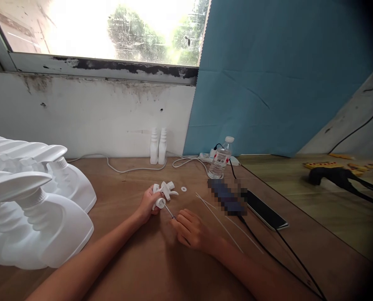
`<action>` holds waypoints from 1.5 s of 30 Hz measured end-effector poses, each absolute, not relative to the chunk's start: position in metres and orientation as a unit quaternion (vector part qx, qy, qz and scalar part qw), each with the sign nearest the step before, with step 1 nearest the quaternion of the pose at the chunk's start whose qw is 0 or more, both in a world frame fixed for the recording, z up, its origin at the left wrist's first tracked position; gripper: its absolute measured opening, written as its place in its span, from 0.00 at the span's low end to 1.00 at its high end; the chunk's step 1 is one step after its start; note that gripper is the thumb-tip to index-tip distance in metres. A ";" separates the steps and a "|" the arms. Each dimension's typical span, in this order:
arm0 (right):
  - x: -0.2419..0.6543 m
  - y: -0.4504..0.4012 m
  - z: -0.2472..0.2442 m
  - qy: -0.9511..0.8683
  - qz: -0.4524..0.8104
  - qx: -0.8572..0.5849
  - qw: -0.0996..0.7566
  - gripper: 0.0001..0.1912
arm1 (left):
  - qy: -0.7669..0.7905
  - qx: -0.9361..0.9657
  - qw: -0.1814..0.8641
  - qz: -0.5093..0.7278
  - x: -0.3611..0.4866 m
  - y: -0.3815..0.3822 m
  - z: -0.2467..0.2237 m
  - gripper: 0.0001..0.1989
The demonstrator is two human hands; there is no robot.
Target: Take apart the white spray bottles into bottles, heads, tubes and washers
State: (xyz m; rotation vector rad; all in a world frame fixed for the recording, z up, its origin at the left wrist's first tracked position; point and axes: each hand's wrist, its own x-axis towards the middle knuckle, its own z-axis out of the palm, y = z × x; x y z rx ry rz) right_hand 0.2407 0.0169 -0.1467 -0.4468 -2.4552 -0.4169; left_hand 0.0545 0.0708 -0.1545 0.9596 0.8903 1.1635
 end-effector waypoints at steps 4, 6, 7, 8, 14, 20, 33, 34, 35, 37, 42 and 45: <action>0.242 0.017 -0.149 -0.922 -0.110 -0.193 0.316 0.11 | 0.391 0.407 0.642 0.519 0.054 0.070 -0.153 0.18; 0.243 0.017 -0.149 -0.922 -0.091 -0.208 0.315 0.12 | 0.389 0.397 0.645 0.525 0.053 0.071 -0.152 0.19; 0.243 0.017 -0.148 -0.922 -0.088 -0.212 0.311 0.13 | 0.389 0.392 0.646 0.527 0.053 0.071 -0.152 0.19; 0.243 0.017 -0.147 -0.924 -0.088 -0.213 0.305 0.13 | 0.389 0.388 0.646 0.530 0.053 0.071 -0.153 0.20; 0.242 0.013 -0.145 -0.913 -0.005 -0.225 0.341 0.12 | 0.384 0.387 0.642 0.539 0.054 0.071 -0.153 0.18; 0.245 0.012 -0.144 -0.904 0.031 -0.240 0.353 0.12 | 0.387 0.395 0.631 0.544 0.056 0.069 -0.153 0.19; 0.243 0.013 -0.145 -0.908 0.021 -0.249 0.336 0.12 | 0.396 0.404 0.627 0.536 0.058 0.070 -0.155 0.19; 0.243 0.012 -0.144 -0.910 0.018 -0.251 0.330 0.11 | 0.395 0.404 0.628 0.535 0.058 0.070 -0.155 0.18; 0.243 0.011 -0.142 -0.911 0.019 -0.255 0.323 0.11 | 0.395 0.405 0.630 0.533 0.058 0.070 -0.155 0.18; 0.243 0.010 -0.139 -0.912 0.031 -0.267 0.308 0.11 | 0.395 0.406 0.633 0.528 0.058 0.069 -0.154 0.18; 0.247 0.009 -0.137 -0.909 0.093 -0.261 0.313 0.12 | 0.385 0.411 0.650 0.509 0.055 0.069 -0.152 0.18; 0.248 0.010 -0.137 -0.909 0.099 -0.249 0.319 0.13 | 0.379 0.415 0.657 0.503 0.053 0.070 -0.152 0.18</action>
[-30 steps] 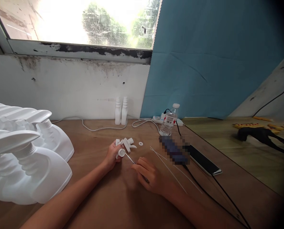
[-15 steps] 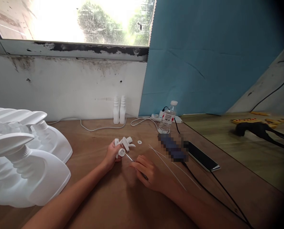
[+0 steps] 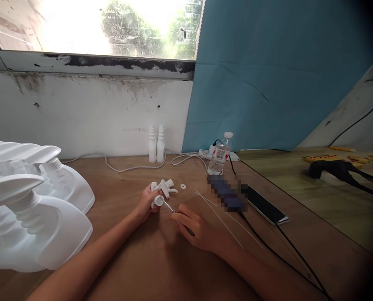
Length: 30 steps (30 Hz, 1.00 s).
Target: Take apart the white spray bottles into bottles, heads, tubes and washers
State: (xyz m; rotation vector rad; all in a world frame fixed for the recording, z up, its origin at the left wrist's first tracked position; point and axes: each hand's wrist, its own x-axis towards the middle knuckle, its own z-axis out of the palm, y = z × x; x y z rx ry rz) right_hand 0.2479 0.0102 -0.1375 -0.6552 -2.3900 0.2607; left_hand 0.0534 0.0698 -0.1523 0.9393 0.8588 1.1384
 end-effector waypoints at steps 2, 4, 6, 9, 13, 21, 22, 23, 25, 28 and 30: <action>0.248 0.011 -0.138 -0.912 0.084 -0.245 0.317 0.13 | 0.377 0.417 0.658 0.500 0.053 0.070 -0.153 0.19; 0.248 0.012 -0.139 -0.916 0.059 -0.235 0.319 0.13 | 0.377 0.421 0.658 0.498 0.052 0.070 -0.154 0.18; 0.248 0.013 -0.141 -0.921 0.021 -0.220 0.321 0.12 | 0.378 0.424 0.657 0.497 0.052 0.070 -0.155 0.18; 0.248 0.015 -0.143 -0.930 -0.046 -0.201 0.305 0.12 | 0.382 0.426 0.652 0.498 0.053 0.070 -0.155 0.18; 0.249 0.016 -0.143 -0.935 -0.073 -0.186 0.291 0.11 | 0.391 0.425 0.647 0.498 0.055 0.070 -0.155 0.18; 0.249 0.017 -0.146 -0.931 -0.061 -0.195 0.301 0.12 | 0.393 0.419 0.651 0.496 0.051 0.071 -0.155 0.18; 0.248 0.017 -0.145 -0.932 -0.055 -0.196 0.298 0.12 | 0.393 0.418 0.651 0.497 0.051 0.071 -0.155 0.18; 0.248 0.017 -0.143 -0.932 -0.033 -0.201 0.299 0.12 | 0.393 0.418 0.652 0.496 0.051 0.071 -0.155 0.18; 0.249 0.016 -0.138 -0.926 0.044 -0.219 0.304 0.13 | 0.393 0.420 0.654 0.491 0.051 0.071 -0.155 0.18; 0.254 0.013 -0.132 -0.908 0.155 -0.240 0.308 0.13 | 0.397 0.429 0.654 0.481 0.052 0.070 -0.154 0.17; 0.258 0.013 -0.128 -0.892 0.208 -0.247 0.315 0.12 | 0.399 0.438 0.654 0.471 0.053 0.070 -0.153 0.16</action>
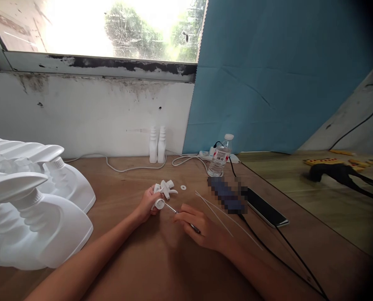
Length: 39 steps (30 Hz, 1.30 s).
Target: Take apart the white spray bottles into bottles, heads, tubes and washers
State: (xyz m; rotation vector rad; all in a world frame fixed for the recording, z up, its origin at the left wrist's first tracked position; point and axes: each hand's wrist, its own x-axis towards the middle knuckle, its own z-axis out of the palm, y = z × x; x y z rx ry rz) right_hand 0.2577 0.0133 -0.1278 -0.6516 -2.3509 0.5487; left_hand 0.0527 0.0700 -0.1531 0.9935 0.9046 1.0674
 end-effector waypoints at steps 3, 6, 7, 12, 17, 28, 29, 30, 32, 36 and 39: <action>0.262 0.015 -0.122 -0.858 0.286 -0.271 0.331 0.13 | 0.398 0.459 0.660 0.442 0.053 0.070 -0.152 0.14; 0.264 0.017 -0.117 -0.825 0.350 -0.298 0.328 0.15 | 0.399 0.477 0.666 0.414 0.051 0.071 -0.150 0.13; 0.264 0.017 -0.115 -0.818 0.366 -0.304 0.325 0.15 | 0.399 0.481 0.666 0.406 0.051 0.072 -0.150 0.13; 0.262 0.021 -0.123 -0.741 0.458 -0.321 0.371 0.15 | 0.399 0.487 0.676 0.382 0.048 0.074 -0.148 0.13; 0.256 0.027 -0.140 -0.595 0.606 -0.274 0.451 0.13 | 0.395 0.470 0.694 0.376 0.047 0.075 -0.147 0.13; 0.247 0.023 -0.143 -0.569 0.633 -0.275 0.447 0.13 | 0.391 0.445 0.697 0.404 0.049 0.072 -0.145 0.15; 0.247 0.023 -0.144 -0.570 0.636 -0.279 0.439 0.14 | 0.392 0.444 0.695 0.407 0.049 0.071 -0.145 0.16; 0.246 0.023 -0.145 -0.569 0.640 -0.281 0.432 0.14 | 0.393 0.444 0.691 0.414 0.050 0.070 -0.146 0.17; 0.247 0.024 -0.147 -0.560 0.648 -0.282 0.433 0.14 | 0.395 0.443 0.675 0.437 0.051 0.070 -0.148 0.17; 0.250 0.030 -0.147 -0.518 0.617 -0.304 0.507 0.15 | 0.413 0.436 0.600 0.528 0.047 0.079 -0.156 0.20; 0.257 0.037 -0.147 -0.510 0.533 -0.371 0.563 0.15 | 0.441 0.438 0.522 0.584 0.037 0.091 -0.161 0.22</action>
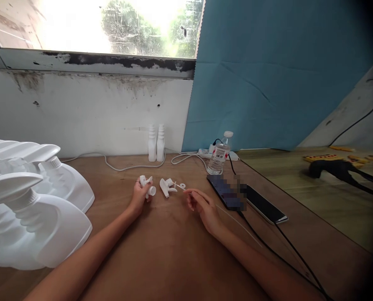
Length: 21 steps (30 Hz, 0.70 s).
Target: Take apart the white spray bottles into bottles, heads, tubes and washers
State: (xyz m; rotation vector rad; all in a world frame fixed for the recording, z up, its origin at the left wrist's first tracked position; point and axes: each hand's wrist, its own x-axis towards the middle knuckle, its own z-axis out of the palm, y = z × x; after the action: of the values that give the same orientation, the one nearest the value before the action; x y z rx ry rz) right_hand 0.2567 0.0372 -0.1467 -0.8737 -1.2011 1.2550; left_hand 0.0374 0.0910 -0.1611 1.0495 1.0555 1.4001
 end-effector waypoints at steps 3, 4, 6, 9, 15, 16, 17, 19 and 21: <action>0.263 0.045 -0.149 -0.499 0.481 -0.442 0.570 0.17 | 0.470 0.455 0.457 0.603 0.028 0.101 -0.166 0.23; 0.265 0.047 -0.151 -0.488 0.490 -0.457 0.559 0.17 | 0.479 0.462 0.441 0.602 0.025 0.102 -0.167 0.24; 0.265 0.049 -0.153 -0.462 0.529 -0.477 0.529 0.19 | 0.499 0.479 0.412 0.593 0.024 0.103 -0.170 0.25; 0.262 0.049 -0.153 -0.453 0.546 -0.490 0.507 0.20 | 0.524 0.508 0.375 0.572 0.027 0.100 -0.172 0.24; 0.258 0.045 -0.149 -0.464 0.519 -0.479 0.535 0.20 | 0.548 0.567 0.329 0.520 0.031 0.096 -0.169 0.24; 0.258 0.045 -0.149 -0.465 0.518 -0.479 0.536 0.20 | 0.554 0.573 0.318 0.514 0.031 0.096 -0.168 0.23; 0.258 0.046 -0.149 -0.465 0.517 -0.480 0.535 0.20 | 0.560 0.578 0.307 0.509 0.031 0.096 -0.168 0.22; 0.257 0.046 -0.149 -0.465 0.519 -0.482 0.531 0.20 | 0.567 0.588 0.287 0.500 0.030 0.096 -0.169 0.21; 0.257 0.046 -0.150 -0.466 0.520 -0.482 0.528 0.20 | 0.566 0.600 0.273 0.494 0.030 0.096 -0.173 0.19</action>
State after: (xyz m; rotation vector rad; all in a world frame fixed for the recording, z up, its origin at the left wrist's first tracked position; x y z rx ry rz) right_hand 0.2567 0.0458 -0.1503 -1.1514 -1.1142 1.2432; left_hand 0.0303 0.0960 -0.1726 1.6157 1.5233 1.3300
